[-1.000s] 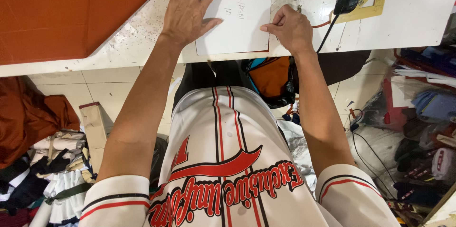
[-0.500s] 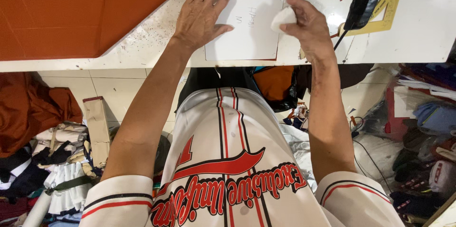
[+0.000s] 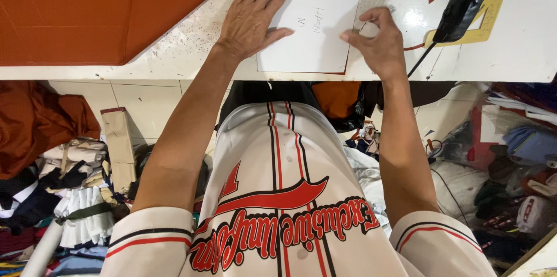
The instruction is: The person marks fabric using a white chalk-like tool and a paper template, then cuts out pieces of orange fabric using scissors and an electric fabric cutter.
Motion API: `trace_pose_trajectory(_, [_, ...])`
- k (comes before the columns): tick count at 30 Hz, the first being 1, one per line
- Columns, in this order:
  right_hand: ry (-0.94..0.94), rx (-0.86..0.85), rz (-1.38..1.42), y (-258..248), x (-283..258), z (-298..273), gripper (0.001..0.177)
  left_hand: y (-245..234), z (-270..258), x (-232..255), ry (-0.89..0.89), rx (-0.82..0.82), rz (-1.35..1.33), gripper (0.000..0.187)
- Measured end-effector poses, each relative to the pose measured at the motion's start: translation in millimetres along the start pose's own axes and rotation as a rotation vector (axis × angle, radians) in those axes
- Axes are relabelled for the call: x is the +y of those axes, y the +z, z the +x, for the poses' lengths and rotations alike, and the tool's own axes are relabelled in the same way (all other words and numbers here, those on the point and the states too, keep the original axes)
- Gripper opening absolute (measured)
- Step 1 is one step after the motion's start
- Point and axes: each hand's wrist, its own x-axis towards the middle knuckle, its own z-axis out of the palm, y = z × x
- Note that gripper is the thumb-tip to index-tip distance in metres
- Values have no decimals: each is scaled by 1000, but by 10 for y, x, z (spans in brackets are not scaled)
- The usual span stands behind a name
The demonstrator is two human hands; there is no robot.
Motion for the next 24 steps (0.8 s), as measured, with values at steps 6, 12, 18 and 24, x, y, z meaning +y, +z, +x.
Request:
trace_pose_trajectory(6, [34, 32, -221, 50, 42, -61, 59, -29, -4, 19, -15, -33, -11, 97])
trace_pose_trajectory(12, [-34, 50, -202, 16, 87, -20, 54, -30, 15, 19, -9, -10, 3, 92])
trace_pose_trajectory(18, [160, -13, 480, -129, 8, 61, 47, -1, 22, 28, -21, -19, 20, 96])
trace_pose_trajectory(24, [134, 65, 582, -95, -84, 213, 37, 12, 13, 58, -18, 4, 46, 96])
